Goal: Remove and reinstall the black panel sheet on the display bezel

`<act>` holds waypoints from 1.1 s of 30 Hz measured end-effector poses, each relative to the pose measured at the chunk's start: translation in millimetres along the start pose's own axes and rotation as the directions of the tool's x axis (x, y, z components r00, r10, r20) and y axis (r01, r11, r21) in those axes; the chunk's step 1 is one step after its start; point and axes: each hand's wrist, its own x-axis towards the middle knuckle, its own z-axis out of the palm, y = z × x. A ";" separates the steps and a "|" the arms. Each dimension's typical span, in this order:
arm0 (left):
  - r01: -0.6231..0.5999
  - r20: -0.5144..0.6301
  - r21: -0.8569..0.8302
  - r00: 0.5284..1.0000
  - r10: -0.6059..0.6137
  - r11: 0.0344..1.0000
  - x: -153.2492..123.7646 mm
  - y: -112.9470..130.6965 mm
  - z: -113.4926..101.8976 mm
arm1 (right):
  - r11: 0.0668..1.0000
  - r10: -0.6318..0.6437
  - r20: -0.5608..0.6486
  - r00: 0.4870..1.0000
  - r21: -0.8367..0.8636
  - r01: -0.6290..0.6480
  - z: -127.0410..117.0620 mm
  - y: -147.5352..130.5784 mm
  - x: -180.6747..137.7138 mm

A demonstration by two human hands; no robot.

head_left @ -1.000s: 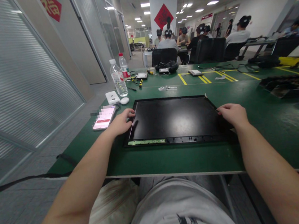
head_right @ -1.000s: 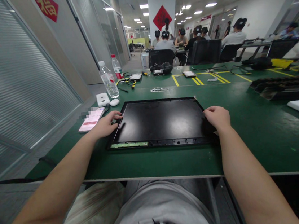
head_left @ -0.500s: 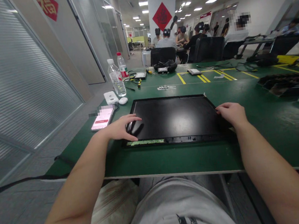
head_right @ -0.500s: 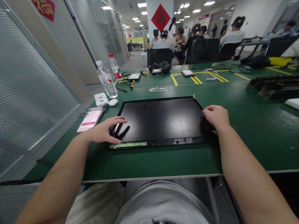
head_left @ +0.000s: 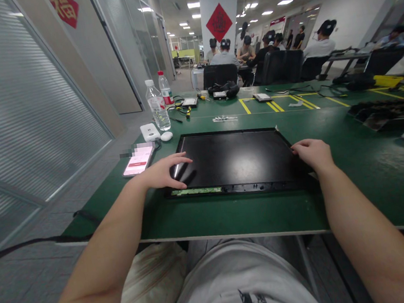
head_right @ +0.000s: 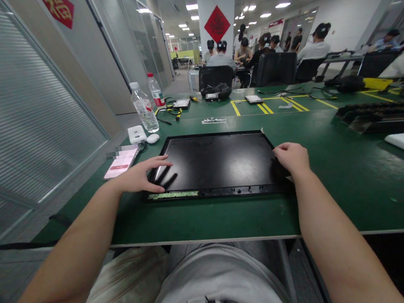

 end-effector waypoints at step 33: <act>0.152 -0.311 -0.013 0.939 -0.148 0.988 16.7 -11.4 16.4 | 0.988 0.064 -0.018 0.998 0.139 -0.061 0.0 -0.7 -0.8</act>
